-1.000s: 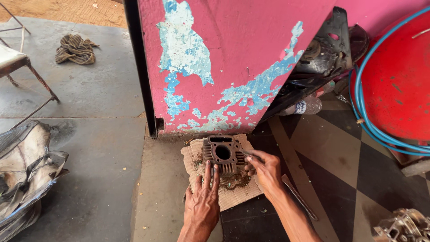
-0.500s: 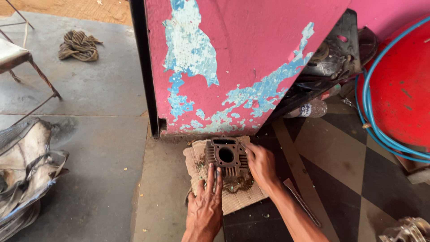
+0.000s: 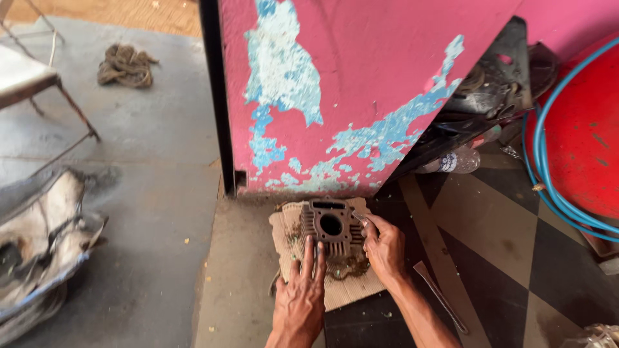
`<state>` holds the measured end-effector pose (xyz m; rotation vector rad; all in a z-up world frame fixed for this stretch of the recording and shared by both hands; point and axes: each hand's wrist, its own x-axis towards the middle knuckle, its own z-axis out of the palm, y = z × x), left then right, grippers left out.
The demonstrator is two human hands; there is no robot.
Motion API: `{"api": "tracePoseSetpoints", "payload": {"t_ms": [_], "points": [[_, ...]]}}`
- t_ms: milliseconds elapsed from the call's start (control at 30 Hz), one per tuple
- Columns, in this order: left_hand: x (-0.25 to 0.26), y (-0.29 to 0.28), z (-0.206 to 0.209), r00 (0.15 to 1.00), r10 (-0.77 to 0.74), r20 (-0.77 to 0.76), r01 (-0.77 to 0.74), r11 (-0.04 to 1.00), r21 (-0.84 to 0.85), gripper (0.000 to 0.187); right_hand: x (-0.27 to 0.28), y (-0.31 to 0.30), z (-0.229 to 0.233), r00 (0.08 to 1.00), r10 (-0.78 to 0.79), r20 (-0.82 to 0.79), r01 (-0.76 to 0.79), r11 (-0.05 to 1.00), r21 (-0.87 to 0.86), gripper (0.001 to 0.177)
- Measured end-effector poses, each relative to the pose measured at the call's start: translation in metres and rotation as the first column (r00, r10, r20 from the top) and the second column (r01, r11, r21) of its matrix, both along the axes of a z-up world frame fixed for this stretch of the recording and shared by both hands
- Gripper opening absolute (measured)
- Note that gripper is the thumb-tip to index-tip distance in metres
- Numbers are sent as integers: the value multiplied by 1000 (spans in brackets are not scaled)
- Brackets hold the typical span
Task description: The person scrapes dirt and debris off an engine cylinder block using a small metal scraper.
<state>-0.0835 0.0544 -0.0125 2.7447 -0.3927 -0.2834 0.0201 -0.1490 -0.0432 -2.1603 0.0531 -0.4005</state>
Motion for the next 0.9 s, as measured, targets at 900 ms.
{"api": "tracePoseSetpoints", "payload": {"t_ms": [900], "points": [[5, -1, -1, 1000, -11, -4, 11, 1000, -11, 90, 21, 15, -13, 983, 132, 125, -19, 757, -653, 25]]}}
